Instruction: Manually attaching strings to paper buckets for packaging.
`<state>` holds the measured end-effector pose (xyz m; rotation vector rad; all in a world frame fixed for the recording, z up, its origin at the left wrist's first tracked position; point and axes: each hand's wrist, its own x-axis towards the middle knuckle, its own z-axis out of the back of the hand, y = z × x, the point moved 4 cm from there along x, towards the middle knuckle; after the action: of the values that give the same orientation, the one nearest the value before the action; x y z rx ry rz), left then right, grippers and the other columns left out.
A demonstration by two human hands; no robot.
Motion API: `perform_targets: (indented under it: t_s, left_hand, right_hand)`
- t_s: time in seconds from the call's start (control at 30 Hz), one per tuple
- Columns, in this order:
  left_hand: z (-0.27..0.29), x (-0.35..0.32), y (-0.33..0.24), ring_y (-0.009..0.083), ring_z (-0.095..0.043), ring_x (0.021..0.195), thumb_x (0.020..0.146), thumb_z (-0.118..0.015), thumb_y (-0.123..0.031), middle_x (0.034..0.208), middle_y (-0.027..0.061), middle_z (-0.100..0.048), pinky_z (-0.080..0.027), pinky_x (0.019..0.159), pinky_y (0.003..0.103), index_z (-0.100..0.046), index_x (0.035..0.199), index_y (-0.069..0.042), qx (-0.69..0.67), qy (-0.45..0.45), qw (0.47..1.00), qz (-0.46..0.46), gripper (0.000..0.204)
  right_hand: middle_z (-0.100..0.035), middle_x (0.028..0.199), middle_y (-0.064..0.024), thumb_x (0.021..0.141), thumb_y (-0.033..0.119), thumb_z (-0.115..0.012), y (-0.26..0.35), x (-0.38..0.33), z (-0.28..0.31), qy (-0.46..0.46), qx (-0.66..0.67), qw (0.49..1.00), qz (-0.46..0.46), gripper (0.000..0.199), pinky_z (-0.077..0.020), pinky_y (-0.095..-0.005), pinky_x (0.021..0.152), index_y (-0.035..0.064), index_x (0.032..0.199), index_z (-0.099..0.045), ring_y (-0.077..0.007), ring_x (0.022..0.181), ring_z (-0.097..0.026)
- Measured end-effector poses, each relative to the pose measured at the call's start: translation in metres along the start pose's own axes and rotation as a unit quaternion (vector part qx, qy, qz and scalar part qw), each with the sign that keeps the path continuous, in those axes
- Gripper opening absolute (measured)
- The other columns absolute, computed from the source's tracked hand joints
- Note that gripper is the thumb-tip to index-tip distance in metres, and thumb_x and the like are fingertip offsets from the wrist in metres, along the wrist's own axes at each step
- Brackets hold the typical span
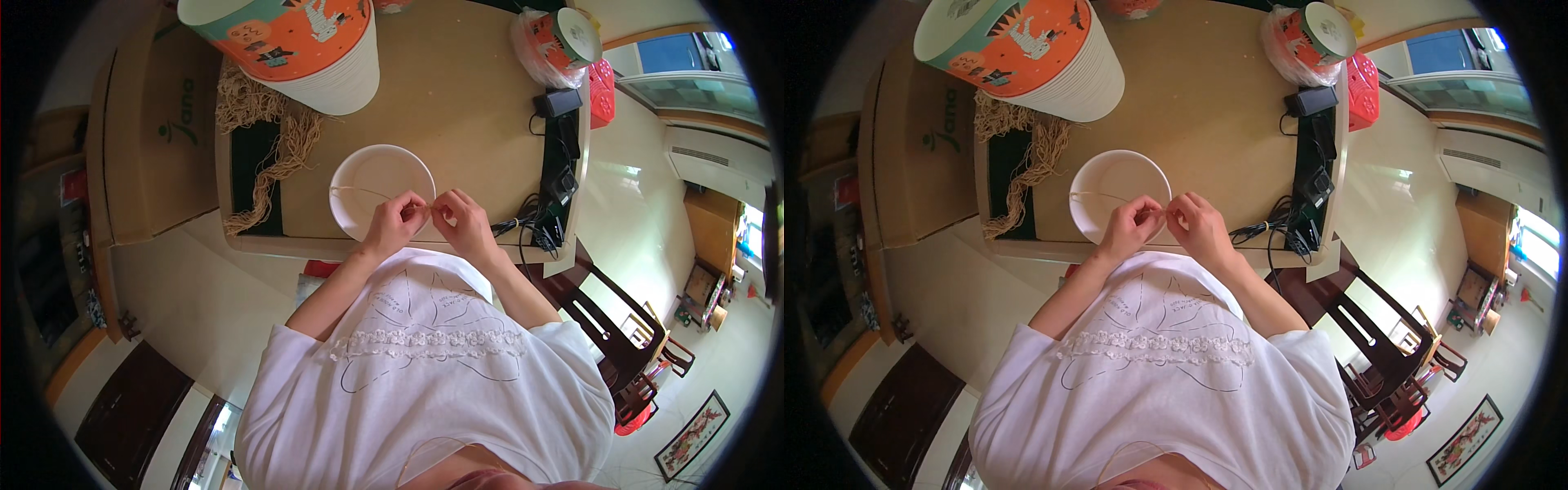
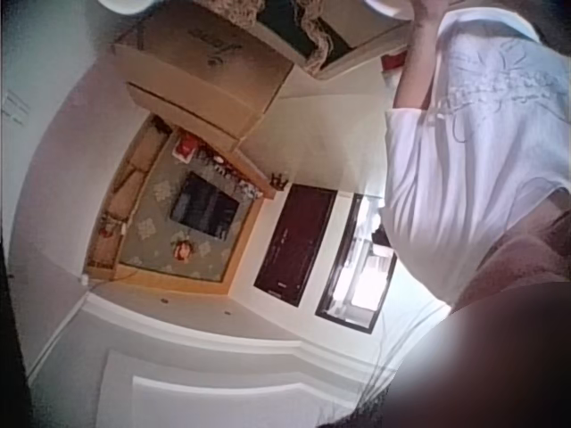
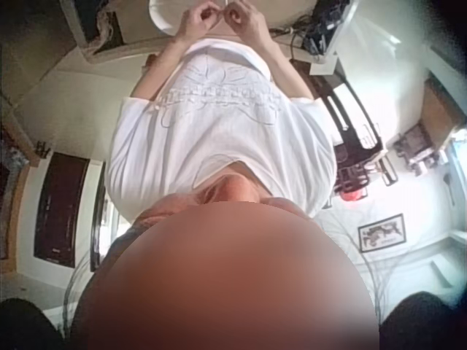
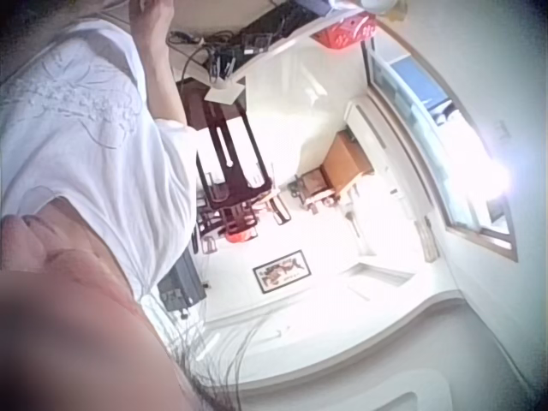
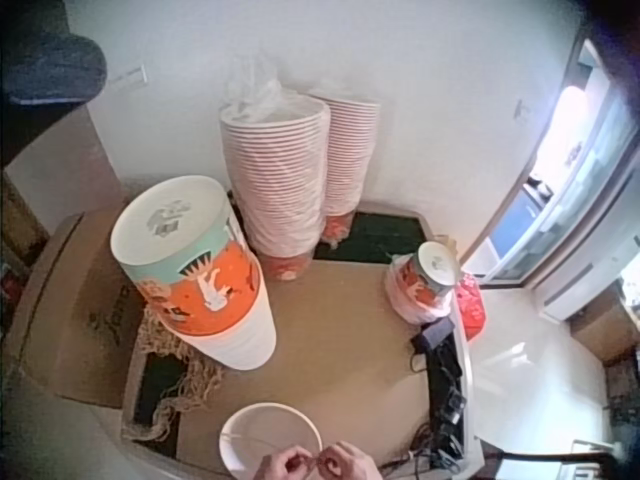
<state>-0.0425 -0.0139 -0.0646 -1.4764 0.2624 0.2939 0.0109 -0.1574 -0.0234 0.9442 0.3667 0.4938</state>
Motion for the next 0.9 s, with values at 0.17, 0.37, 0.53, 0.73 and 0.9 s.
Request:
perform_targets:
  t_s: [0.17, 0.37, 0.53, 0.73, 0.9]
  left_hand:
    - [0.0, 0.0, 0.004, 0.0031, -0.053, 0.066, 0.091, -0.059, -0.007, 0.073, -0.0015, -0.06, -0.044, 0.057, 0.021, -0.058, 0.091, 0.0, 0.001, -0.009, 1.0, 0.015, 0.007]
    - [0.001, 0.0, 0.004, 0.0035, -0.055, 0.068, 0.091, -0.059, -0.008, 0.074, 0.001, -0.061, -0.045, 0.058, 0.022, -0.059, 0.094, 0.0, -0.022, -0.031, 0.999, -0.009, 0.008]
    - [0.019, -0.006, -0.02, 0.0099, -0.046, 0.051, 0.08, -0.069, -0.007, 0.057, 0.0024, -0.048, -0.041, 0.05, 0.027, -0.063, 0.098, -0.004, 0.14, -0.037, 0.99, -0.003, 0.019]
    - [0.025, -0.011, -0.023, 0.0101, -0.039, 0.048, 0.079, -0.071, -0.007, 0.053, 0.0003, -0.039, -0.036, 0.047, 0.028, -0.064, 0.095, -0.006, 0.127, -0.052, 0.99, -0.019, 0.018]
    - [0.027, -0.008, -0.012, 0.0085, -0.038, 0.05, 0.083, -0.069, -0.008, 0.053, 0.0002, -0.04, -0.035, 0.047, 0.027, -0.065, 0.086, -0.003, 0.105, -0.079, 0.991, -0.025, 0.007]
  right_hand:
    - [-0.059, 0.084, -0.0111, 0.08, 0.003, -0.065, 0.001, -0.002, 0.002, 0.011, 0.008, 0.999, -0.029, 0.016, -0.0532, -0.0329, 0.066, 0.0038, 0.094, -0.058, -0.0252, 0.075, -0.062]
    - [-0.061, 0.09, -0.0115, 0.081, 0.007, -0.067, 0.01, 0.004, 0.0, 0.019, 0.004, 1.0, 0.003, 0.021, -0.054, -0.0348, 0.07, 0.0047, 0.1, -0.059, -0.0252, 0.08, -0.064]
    - [-0.06, 0.09, -0.0116, 0.081, 0.009, -0.068, 0.002, 0.004, -0.003, 0.029, -0.014, 0.999, -0.01, 0.021, -0.0537, -0.035, 0.07, 0.0044, 0.099, -0.059, -0.0249, 0.082, -0.064]
    - [-0.06, 0.089, -0.0113, 0.08, 0.01, -0.068, 0.001, 0.005, -0.005, 0.038, -0.017, 0.999, -0.009, 0.02, -0.0533, -0.0344, 0.07, 0.0043, 0.097, -0.059, -0.0242, 0.08, -0.064]
    - [-0.059, 0.086, -0.0099, 0.079, 0.007, -0.069, 0.002, 0.005, -0.005, 0.027, -0.017, 0.999, 0.007, 0.021, -0.0521, -0.0317, 0.067, 0.0038, 0.098, -0.06, -0.0213, 0.075, -0.061]
